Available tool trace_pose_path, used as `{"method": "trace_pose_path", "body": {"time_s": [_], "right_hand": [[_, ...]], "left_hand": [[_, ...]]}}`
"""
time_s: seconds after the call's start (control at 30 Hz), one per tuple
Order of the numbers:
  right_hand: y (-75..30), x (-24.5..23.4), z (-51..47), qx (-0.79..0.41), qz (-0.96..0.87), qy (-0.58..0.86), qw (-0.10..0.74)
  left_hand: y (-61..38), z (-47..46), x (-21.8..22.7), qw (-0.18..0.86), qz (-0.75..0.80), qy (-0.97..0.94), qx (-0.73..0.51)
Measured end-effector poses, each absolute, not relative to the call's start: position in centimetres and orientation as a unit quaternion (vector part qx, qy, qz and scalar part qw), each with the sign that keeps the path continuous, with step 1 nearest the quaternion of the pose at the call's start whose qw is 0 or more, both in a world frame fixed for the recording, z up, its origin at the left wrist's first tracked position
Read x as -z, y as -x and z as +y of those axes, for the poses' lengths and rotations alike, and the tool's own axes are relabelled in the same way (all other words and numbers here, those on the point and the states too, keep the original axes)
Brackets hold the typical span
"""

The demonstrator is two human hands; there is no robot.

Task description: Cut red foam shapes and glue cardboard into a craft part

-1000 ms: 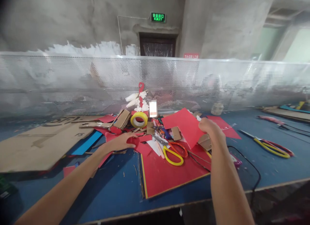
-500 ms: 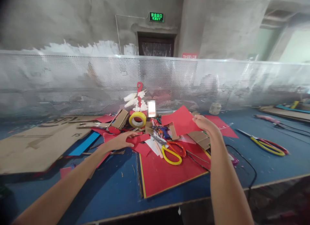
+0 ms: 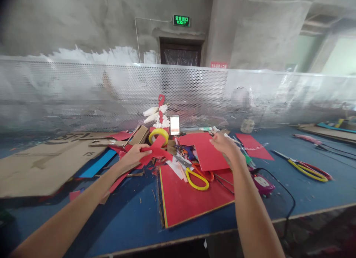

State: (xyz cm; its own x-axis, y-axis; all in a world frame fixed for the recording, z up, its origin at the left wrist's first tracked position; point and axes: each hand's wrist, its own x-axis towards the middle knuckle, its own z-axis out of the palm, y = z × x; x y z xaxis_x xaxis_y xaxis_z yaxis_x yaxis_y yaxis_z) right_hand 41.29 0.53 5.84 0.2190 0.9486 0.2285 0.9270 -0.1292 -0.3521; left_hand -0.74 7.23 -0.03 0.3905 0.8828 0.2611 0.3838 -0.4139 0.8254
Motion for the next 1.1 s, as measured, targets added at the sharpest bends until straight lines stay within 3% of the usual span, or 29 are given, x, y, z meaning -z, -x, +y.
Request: {"method": "trace_pose_path", "body": {"time_s": [0.1,0.2,0.43,0.57,0.73,0.93,1.1], "right_hand": [[-36.6,-7.0,0.1,-0.175,-0.714,0.612,0.292],[-31.2,-7.1,0.0,-0.337,-0.727,0.494,0.337],[-24.7,-2.9,2.0,-0.470,-0.706,0.333,0.413],[-24.5,-1.4,2.3,-0.471,-0.681,0.366,0.425],[-25.1,-1.5,1.8,-0.439,-0.688,0.402,0.416],[-24.7,-1.9,1.0,-0.483,-0.663,0.373,0.433],[-24.2,-1.7,1.1,-0.446,-0.628,0.400,0.496]], "left_hand": [[0.6,6.6,-0.2,0.472,0.385,-0.685,-0.400],[0.5,5.7,-0.9,0.525,0.357,-0.662,-0.397],[1.3,4.5,-2.7,0.429,0.352,-0.777,-0.296],[1.7,5.0,-2.7,0.389,0.371,-0.797,-0.274],[2.2,5.9,-2.5,0.328,0.408,-0.788,-0.324],[2.0,6.0,-2.5,0.272,0.419,-0.781,-0.375],[1.5,5.3,-3.3,0.262,0.383,-0.798,-0.384]]}}
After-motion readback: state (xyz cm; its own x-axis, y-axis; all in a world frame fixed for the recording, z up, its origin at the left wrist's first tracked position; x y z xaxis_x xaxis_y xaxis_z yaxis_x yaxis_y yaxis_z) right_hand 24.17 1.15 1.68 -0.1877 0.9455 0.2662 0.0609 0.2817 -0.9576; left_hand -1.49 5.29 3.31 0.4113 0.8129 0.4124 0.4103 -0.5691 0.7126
